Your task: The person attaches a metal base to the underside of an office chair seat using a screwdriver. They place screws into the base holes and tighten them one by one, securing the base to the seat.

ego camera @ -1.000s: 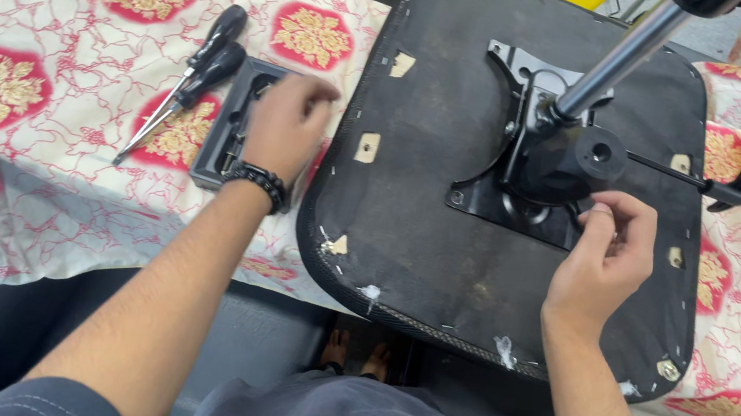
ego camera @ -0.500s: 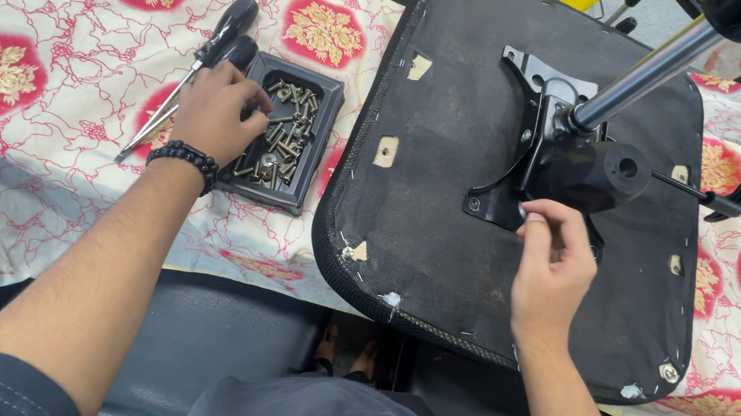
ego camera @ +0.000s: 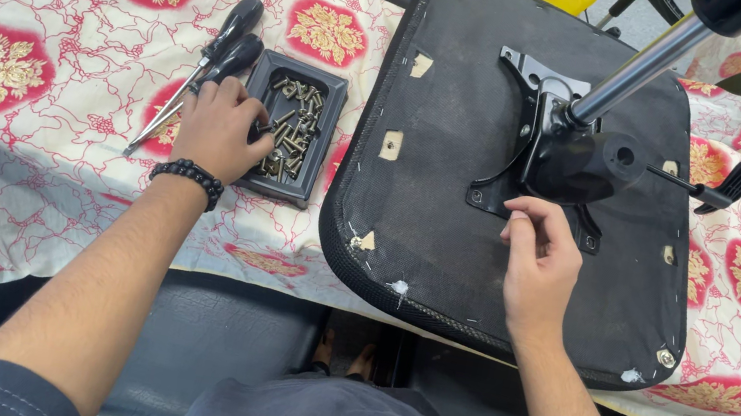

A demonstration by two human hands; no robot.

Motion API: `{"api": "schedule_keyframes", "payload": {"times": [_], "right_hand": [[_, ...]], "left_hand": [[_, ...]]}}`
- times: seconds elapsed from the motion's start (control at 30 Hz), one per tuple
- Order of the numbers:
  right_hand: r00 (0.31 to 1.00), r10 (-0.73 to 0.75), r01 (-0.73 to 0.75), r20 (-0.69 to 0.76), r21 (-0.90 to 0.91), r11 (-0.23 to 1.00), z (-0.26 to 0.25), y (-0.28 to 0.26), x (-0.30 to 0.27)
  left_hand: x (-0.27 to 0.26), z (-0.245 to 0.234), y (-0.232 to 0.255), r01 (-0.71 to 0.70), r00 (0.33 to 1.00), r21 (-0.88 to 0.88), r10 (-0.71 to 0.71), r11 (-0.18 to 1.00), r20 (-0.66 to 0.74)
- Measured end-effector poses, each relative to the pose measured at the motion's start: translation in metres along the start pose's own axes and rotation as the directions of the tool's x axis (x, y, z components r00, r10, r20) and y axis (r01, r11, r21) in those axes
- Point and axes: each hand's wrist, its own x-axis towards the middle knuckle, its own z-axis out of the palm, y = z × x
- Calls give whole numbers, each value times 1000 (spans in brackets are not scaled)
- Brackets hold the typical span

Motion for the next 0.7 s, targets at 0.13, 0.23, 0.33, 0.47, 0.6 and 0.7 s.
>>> {"api": "schedule_keyframes", "payload": {"times": [0.13,0.23,0.33,0.47,0.6,0.7], "right_hand": [[999,-14,12,37,49,999,5,1,1],[999,-7,5,47,43,999,6,2,3],[998,-12,11,55,27,1000,5,3,4],[999,1,-2,53,13,1000,5,3,4],[997,36,-35,63,-13,999,5,3,3],[996,53,-53,68,2,999,5,3,3]], "left_hand": [[-4,2,-1,16,1000,41,-15,999,-10],[-2,4,2,46,999,82,-46,996,0],[1,4,5,31,999,124,-32,992,4],[9,7,6,56,998,88,-59,995,30],[13,12,4,28,999,123,-33,992,36],[12,14,3,16,999,141,-22,990,40]]}}
